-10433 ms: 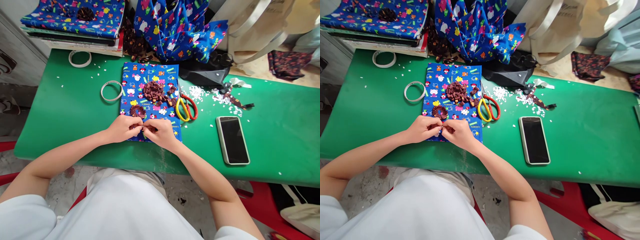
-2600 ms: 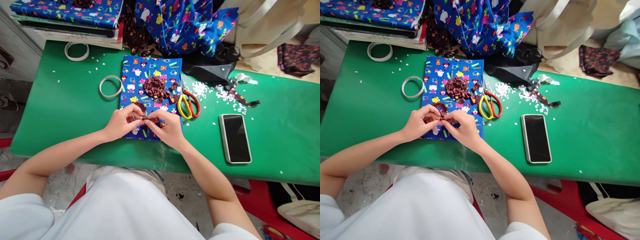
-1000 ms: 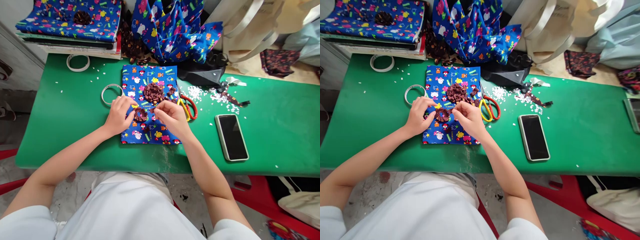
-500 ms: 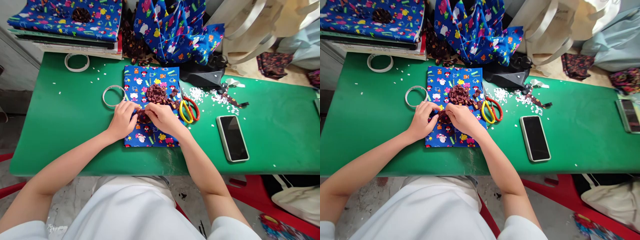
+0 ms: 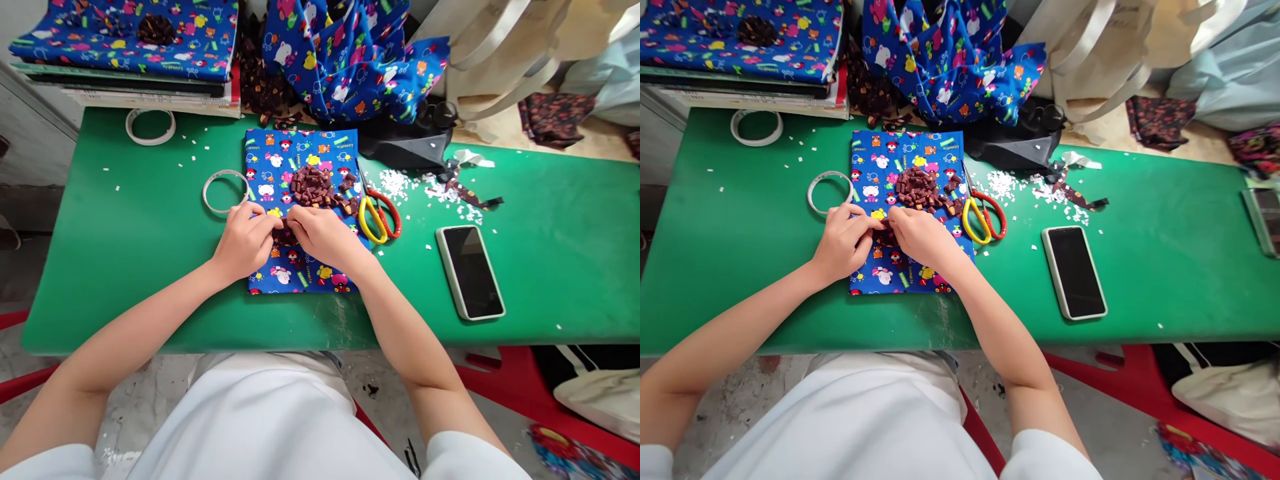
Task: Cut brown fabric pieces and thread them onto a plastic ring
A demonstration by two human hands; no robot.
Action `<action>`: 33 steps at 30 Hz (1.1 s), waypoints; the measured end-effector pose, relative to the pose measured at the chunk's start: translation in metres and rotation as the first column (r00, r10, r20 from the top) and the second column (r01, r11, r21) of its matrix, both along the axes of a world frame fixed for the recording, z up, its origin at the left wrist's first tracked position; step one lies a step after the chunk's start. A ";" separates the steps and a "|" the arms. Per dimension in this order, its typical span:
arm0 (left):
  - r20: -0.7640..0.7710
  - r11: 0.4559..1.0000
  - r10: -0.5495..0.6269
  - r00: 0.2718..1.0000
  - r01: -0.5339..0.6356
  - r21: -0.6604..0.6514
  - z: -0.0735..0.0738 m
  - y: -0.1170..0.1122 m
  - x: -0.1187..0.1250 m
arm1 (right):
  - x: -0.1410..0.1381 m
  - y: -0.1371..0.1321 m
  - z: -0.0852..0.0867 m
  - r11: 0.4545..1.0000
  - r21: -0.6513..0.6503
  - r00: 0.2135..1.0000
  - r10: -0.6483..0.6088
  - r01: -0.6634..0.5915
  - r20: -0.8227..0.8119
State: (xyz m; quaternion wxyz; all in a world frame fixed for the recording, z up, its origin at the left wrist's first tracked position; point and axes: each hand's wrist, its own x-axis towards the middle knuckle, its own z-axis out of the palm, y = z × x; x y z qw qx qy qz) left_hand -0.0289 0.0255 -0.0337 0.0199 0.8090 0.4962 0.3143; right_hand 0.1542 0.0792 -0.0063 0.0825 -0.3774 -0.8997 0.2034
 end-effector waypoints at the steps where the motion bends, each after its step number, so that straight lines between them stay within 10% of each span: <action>1: -0.028 1.000 -0.022 0.999 0.022 0.013 0.000 0.000 -0.001 | 0.000 0.000 0.000 1.000 0.006 1.000 -0.001 0.001 0.011; 15: -0.379 0.981 -0.152 0.913 0.185 0.054 0.020 -0.005 0.005 | 0.002 0.004 -0.002 0.998 -0.043 0.991 -0.047 0.042 -0.122; 21: -0.255 0.984 -0.167 0.953 0.179 0.023 0.017 -0.006 -0.004 | 0.030 0.014 0.016 0.876 0.130 0.885 -0.458 0.465 -0.082; 25: -0.183 0.996 -0.021 0.983 0.036 0.077 0.025 0.003 -0.014 | 0.053 0.020 0.014 0.702 0.235 0.712 -0.700 0.673 0.053; 33: -0.323 0.942 0.317 0.892 -0.337 -0.006 0.020 0.022 -0.042 | 0.069 0.024 -0.003 0.651 0.186 0.645 -0.758 0.736 0.098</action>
